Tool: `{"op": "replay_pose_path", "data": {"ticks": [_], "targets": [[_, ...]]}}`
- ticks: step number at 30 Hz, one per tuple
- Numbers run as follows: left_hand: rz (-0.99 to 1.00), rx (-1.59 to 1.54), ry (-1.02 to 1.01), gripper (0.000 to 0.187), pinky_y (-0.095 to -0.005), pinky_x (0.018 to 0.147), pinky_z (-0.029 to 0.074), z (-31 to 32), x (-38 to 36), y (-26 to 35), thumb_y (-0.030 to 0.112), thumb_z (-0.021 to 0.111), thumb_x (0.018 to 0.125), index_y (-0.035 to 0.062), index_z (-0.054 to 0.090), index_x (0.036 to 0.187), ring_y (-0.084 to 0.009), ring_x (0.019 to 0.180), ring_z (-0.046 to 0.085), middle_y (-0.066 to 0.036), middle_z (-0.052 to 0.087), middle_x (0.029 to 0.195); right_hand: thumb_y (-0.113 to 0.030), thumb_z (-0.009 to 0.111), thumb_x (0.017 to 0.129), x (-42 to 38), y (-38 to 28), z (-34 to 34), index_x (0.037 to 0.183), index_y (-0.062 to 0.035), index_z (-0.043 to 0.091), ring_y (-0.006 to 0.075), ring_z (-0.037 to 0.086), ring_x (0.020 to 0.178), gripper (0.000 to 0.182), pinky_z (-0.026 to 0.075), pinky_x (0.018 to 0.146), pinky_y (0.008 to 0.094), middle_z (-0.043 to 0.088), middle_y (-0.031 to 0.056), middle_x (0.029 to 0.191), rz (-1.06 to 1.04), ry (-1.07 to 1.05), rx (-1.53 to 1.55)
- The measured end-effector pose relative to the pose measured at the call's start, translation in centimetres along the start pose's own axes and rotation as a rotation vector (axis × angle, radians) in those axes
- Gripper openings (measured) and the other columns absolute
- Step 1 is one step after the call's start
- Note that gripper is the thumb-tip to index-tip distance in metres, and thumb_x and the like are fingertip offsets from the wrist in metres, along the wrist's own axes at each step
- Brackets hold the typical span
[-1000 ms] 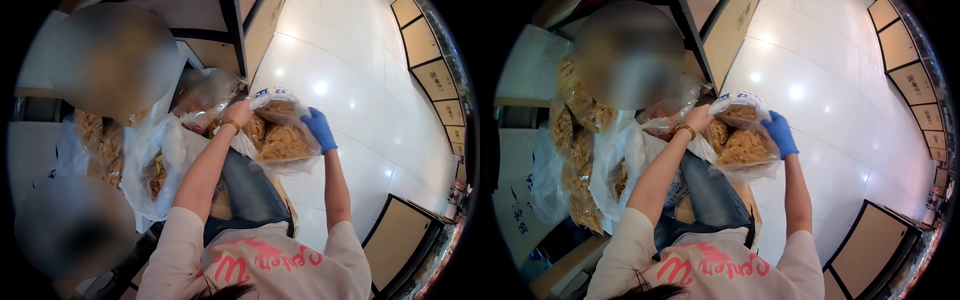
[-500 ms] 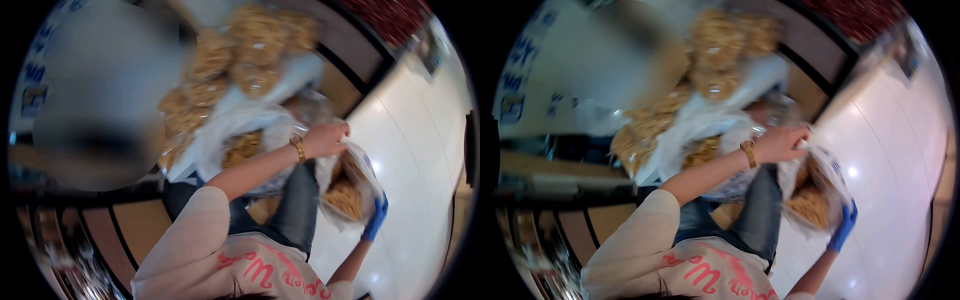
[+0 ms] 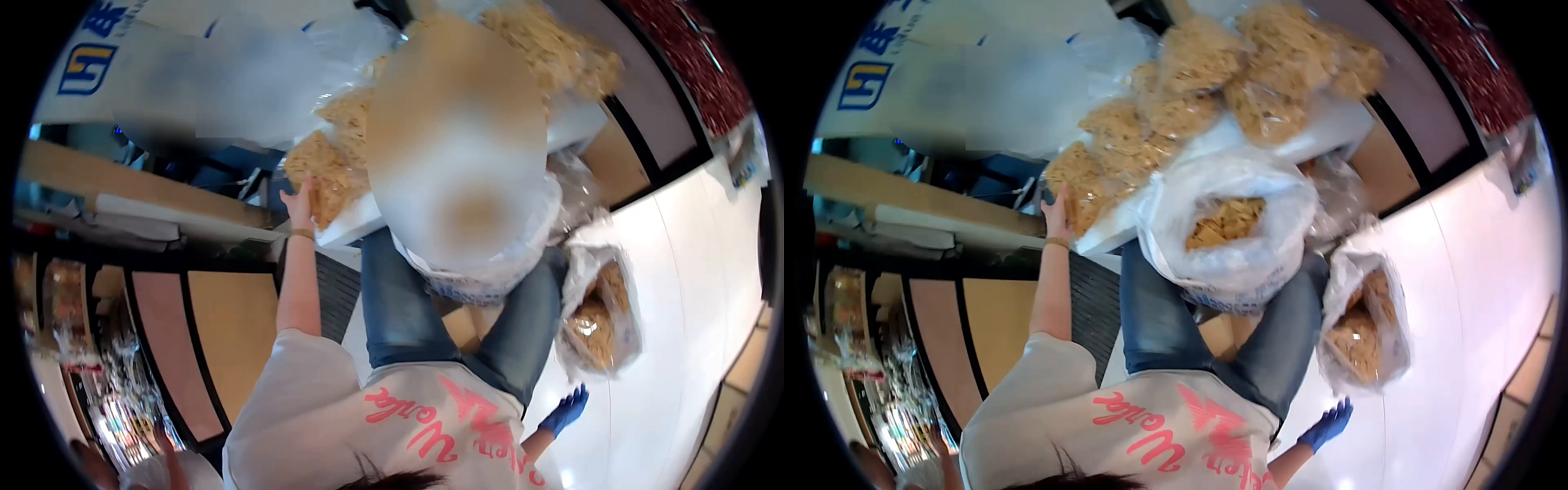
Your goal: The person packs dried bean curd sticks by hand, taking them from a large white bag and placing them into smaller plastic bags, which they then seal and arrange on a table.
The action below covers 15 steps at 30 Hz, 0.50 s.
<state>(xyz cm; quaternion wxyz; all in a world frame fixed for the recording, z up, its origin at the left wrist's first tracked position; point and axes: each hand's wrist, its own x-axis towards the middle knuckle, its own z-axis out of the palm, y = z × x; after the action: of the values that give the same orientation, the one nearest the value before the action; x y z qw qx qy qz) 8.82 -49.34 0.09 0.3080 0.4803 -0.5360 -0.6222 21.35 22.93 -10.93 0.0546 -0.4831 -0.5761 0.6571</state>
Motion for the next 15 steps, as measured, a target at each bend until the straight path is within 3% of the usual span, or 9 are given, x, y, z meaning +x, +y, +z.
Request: {"op": "replay_pose_path", "data": {"ticks": [1,2,3,6,8,10,11,12,15], "targets": [[0.009,0.119,0.085,0.093,-0.0367,0.091,0.042,-0.8,2.1,-1.6,0.034,0.076,0.071,0.0044,0.019,0.139,-0.0231,0.114,0.046,-0.014,0.041,0.131,-0.042,0.043,0.088,-0.1,-0.7,0.7,0.119,-0.0144,0.055,0.0145,0.041,0.094,0.043,0.031,0.085,0.0305,0.051,0.0017,0.119,0.037,0.054,-0.011],[0.018,-0.097,-0.222,0.074,-0.0349,0.087,0.045,-1.4,3.5,-2.2,0.032,0.073,0.075,0.0055,0.035,0.133,-0.0189,0.109,0.05,-0.009,0.049,0.124,-0.038,0.043,0.089,-0.1,-1.2,1.0,0.119,-0.0147,0.055,0.0138,0.042,0.091,0.04,0.032,0.083,0.0286,0.051,0.0024,0.119,0.011,0.046,0.03],[-0.141,-0.134,-0.258,0.06,-0.0343,0.089,0.045,-1.2,3.3,-1.6,0.03,0.071,0.078,0.0071,0.045,0.127,-0.0173,0.109,0.051,-0.005,0.054,0.118,-0.035,0.043,0.089,-1.3,-2.7,1.4,0.12,-0.0116,0.054,0.0174,0.044,0.096,0.04,0.035,0.086,0.03,0.051,0.0079,0.115,-0.047,-0.007,0.001],[-0.104,-0.102,-0.384,0.052,-0.0382,0.087,0.047,-2.1,3.9,-2.4,0.038,0.061,0.083,0.0067,0.05,0.123,-0.0215,0.106,0.055,-0.007,0.053,0.122,-0.023,0.043,0.091,-1.4,-4.1,1.5,0.108,-0.0088,0.06,0.0074,0.046,0.067,0.028,0.039,0.059,0.0198,0.057,0.0019,0.087,-0.128,0.036,0.097],[-0.34,-0.17,-0.438,0.05,-0.0366,0.09,0.045,-4.4,5.6,-3.3,0.04,0.059,0.084,0.008,0.051,0.122,-0.0219,0.106,0.055,-0.006,0.055,0.119,-0.022,0.045,0.091,-1.0,-5.0,1.8,0.104,-0.0063,0.061,0.0066,0.044,0.06,0.026,0.036,0.053,0.0184,0.056,0.0012,0.08,-0.127,0.053,0.18],[-0.323,-0.2,-0.438,0.049,-0.0368,0.089,0.045,-5.7,2.1,-2.9,0.042,0.054,0.087,0.0099,0.05,0.123,-0.0212,0.106,0.055,-0.005,0.056,0.118,-0.024,0.047,0.091,-0.5,-5.4,1.6,0.102,-0.0045,0.062,0.0062,0.043,0.057,0.027,0.035,0.05,0.0182,0.055,0.0005,0.075,-0.157,0.061,0.244],[-0.263,-0.232,-0.487,0.051,-0.0373,0.09,0.044,-6.5,-0.3,-3.0,0.044,0.053,0.087,0.0109,0.047,0.125,-0.0214,0.108,0.053,-0.005,0.054,0.12,-0.025,0.047,0.091,-0.4,-5.4,1.6,0.101,-0.0039,0.062,0.006,0.043,0.057,0.028,0.034,0.049,0.0183,0.054,0.0003,0.074,-0.18,0.06,0.277],[-0.178,-0.246,-0.296,0.054,-0.0372,0.091,0.042,-7.2,-1.4,-3.5,0.043,0.054,0.087,0.0116,0.043,0.129,-0.0213,0.111,0.049,-0.004,0.05,0.124,-0.023,0.049,0.091,-0.8,-6.3,1.7,0.099,-0.003,0.063,0.0057,0.044,0.057,0.026,0.034,0.049,0.0189,0.055,0.0008,0.072,-0.173,0.061,0.292],[0.206,-0.155,-0.06,0.069,-0.0427,0.097,0.037,-6.6,-10.3,-0.5,0.034,0.062,0.084,0.0091,0.025,0.137,-0.0272,0.121,0.04,-0.011,0.036,0.137,-0.018,0.05,0.09,-2.1,-8.9,2.5,0.099,-0.0029,0.063,0.006,0.044,0.056,0.021,0.034,0.049,0.0198,0.056,0.001,0.072,-0.256,0.051,0.155]]}}
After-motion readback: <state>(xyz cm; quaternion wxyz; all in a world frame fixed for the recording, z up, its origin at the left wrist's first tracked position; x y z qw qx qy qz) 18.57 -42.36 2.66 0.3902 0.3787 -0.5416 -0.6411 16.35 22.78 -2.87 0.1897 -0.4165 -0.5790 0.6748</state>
